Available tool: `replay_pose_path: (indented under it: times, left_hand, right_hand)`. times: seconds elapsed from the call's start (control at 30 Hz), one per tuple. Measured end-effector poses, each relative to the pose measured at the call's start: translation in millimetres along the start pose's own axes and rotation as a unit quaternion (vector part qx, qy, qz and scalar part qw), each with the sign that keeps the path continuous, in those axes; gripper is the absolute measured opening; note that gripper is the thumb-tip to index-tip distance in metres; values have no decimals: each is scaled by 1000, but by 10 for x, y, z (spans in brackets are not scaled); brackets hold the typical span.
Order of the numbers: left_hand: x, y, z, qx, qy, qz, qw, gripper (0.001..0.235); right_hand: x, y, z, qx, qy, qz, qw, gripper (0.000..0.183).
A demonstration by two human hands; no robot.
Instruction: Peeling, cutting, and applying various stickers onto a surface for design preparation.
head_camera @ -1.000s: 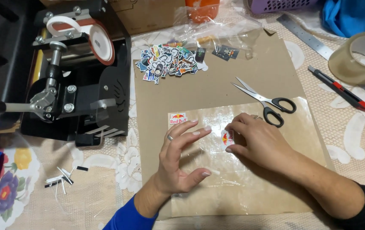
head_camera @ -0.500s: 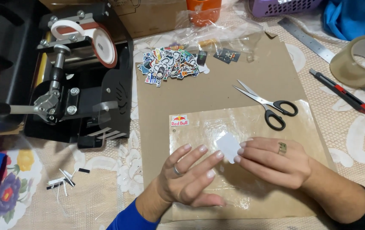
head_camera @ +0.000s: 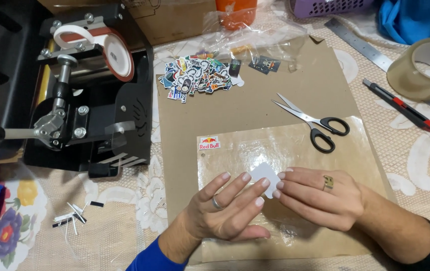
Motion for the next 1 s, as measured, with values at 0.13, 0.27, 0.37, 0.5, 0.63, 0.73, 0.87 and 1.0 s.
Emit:
replay_pose_path:
  times: [0.13, 0.27, 0.37, 0.5, 0.63, 0.73, 0.87, 1.0]
  left_hand:
    - [-1, 5, -5, 2, 3, 8, 1000, 49]
    - [-34, 6, 38, 0, -114, 187, 976, 57]
    - [-85, 1, 63, -21, -231, 355, 906, 74]
    - [-155, 20, 59, -103, -323, 532, 776, 91]
    - [-107, -14, 107, -146, -382, 484, 774, 91]
    - [-49, 17, 135, -113, -330, 462, 815, 90]
    - [-45, 22, 111, 9, -117, 181, 976, 77]
    - [-49, 43, 111, 6, -116, 171, 978, 76]
  right_hand:
    - [-1, -10, -17, -2, 2, -6, 1000, 14]
    - [5, -24, -2, -2, -10, -14, 1000, 13]
    - [2, -27, 12, -7, -7, -15, 1000, 11]
    - [8, 9, 124, -26, 10, -1, 1000, 13]
    - [50, -28, 119, -20, 163, -52, 985, 15]
    - [1, -4, 98, 6, 147, -62, 987, 19]
    - [-13, 55, 40, -11, 46, -28, 998, 14]
    - [-4, 62, 58, -29, 15, 9, 999, 14]
Point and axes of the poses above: each hand's wrist, its own z-axis away from the middle knuckle, its own y-axis out of the palm, x = y × z, the point moved 1 cm from there along -z, towards the middle knuckle, and after that the axes turned 7 degrees about -x, right-handed, at the moved point
